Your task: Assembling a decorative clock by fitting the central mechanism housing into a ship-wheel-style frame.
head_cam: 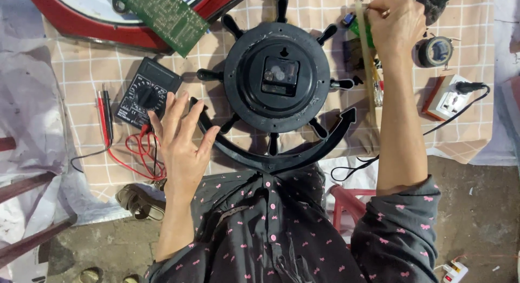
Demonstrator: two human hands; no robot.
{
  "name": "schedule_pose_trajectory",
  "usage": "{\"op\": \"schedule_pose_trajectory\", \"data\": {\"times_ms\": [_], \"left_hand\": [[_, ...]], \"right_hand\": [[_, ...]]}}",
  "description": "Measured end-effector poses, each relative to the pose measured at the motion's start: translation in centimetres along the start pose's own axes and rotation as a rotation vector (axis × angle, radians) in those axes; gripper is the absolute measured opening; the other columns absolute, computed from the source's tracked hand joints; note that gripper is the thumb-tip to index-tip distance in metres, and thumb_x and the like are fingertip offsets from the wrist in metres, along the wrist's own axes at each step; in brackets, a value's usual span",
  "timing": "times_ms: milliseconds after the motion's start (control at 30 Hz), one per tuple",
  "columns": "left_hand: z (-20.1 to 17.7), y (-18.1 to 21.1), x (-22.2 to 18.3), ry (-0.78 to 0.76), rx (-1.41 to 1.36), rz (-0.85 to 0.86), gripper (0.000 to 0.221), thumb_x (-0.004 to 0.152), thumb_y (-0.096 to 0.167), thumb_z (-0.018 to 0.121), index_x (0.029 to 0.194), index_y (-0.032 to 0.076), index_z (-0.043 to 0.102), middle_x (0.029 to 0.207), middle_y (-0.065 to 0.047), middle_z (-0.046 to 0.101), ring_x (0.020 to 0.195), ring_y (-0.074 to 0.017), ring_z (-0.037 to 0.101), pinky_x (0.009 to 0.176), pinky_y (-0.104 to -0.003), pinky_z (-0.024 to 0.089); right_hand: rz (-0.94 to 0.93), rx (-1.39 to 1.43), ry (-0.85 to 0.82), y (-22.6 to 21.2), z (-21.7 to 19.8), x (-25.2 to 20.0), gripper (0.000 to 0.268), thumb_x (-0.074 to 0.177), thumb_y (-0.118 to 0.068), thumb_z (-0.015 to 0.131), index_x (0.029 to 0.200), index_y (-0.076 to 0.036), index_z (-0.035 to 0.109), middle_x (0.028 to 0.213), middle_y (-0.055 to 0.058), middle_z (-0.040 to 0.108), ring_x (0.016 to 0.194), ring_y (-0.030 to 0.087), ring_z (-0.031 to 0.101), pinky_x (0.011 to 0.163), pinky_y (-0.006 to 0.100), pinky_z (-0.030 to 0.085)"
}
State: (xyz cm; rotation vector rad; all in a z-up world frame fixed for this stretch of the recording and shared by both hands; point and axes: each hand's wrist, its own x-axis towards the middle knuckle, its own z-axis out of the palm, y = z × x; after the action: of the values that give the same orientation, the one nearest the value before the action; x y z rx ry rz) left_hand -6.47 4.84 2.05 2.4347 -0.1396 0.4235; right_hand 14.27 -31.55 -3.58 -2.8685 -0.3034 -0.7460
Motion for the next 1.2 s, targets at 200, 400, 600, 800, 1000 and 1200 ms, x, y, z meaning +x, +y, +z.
{"op": "schedule_pose_trajectory", "data": {"times_ms": [200,400,600,800,1000,1200], "left_hand": [[0.1,-0.3,-0.3,0.007,0.008,0.001,0.034,0.087,0.017,0.064,0.118,0.007,0.054,0.131,-0.01,0.041,0.128,-0.0278,0.033,0.11,-0.045,0.005],[0.2,0.0,-0.3,0.017,0.004,0.01,0.031,0.086,0.016,0.066,0.113,0.006,0.057,0.127,-0.012,0.044,0.125,-0.0301,0.038,0.109,-0.046,0.006],[0.9,0.1,-0.5,-0.018,-0.002,0.012,0.037,0.083,0.014,0.071,0.116,0.009,0.055,0.128,-0.01,0.043,0.124,-0.0275,0.039,0.108,-0.051,0.008],[2.1,0.3,-0.8,-0.044,0.01,0.069,0.049,0.08,0.013,0.075,0.121,0.008,0.05,0.132,-0.012,0.04,0.128,-0.0273,0.032,0.108,-0.052,0.005],[3.6,1.7,0.0,-0.162,0.005,0.271,0.05,0.074,0.012,0.079,0.117,0.012,0.054,0.133,-0.013,0.035,0.128,-0.0265,0.024,0.105,-0.057,0.005],[3.7,2.4,0.7,-0.167,0.031,0.3,0.028,0.081,0.013,0.071,0.106,0.008,0.061,0.129,-0.014,0.039,0.127,-0.0291,0.027,0.103,-0.058,0.008]], "right_hand": [[0.017,0.097,0.064,0.8,1.7,-0.4,0.007,0.075,-0.006,0.075,0.072,-0.012,0.073,0.065,-0.002,0.068,0.05,0.007,0.064,0.043,0.024,0.055],[0.072,0.68,0.204,-1.6,-2.4,-2.5,0.021,0.076,0.021,0.061,0.081,0.002,0.053,0.069,0.011,0.054,0.057,0.015,0.045,0.048,0.023,0.038],[0.101,0.867,0.065,-4.6,-6.1,-6.8,0.012,0.096,0.002,0.052,0.084,0.003,0.053,0.07,0.013,0.057,0.054,0.016,0.049,0.047,0.023,0.035],[0.282,1.036,0.008,-7.0,-7.5,-8.0,0.012,0.095,-0.008,0.058,0.098,0.004,0.057,0.082,0.012,0.058,0.07,0.016,0.056,0.063,0.024,0.048],[0.231,1.003,0.102,-8.1,-7.9,-8.2,0.012,0.095,-0.007,0.054,0.093,0.004,0.057,0.073,0.011,0.057,0.06,0.015,0.052,0.052,0.023,0.042],[0.184,1.016,0.074,-8.8,-8.6,-9.5,0.02,0.097,-0.016,0.053,0.092,0.004,0.054,0.075,0.011,0.055,0.062,0.016,0.053,0.054,0.023,0.044]]}}
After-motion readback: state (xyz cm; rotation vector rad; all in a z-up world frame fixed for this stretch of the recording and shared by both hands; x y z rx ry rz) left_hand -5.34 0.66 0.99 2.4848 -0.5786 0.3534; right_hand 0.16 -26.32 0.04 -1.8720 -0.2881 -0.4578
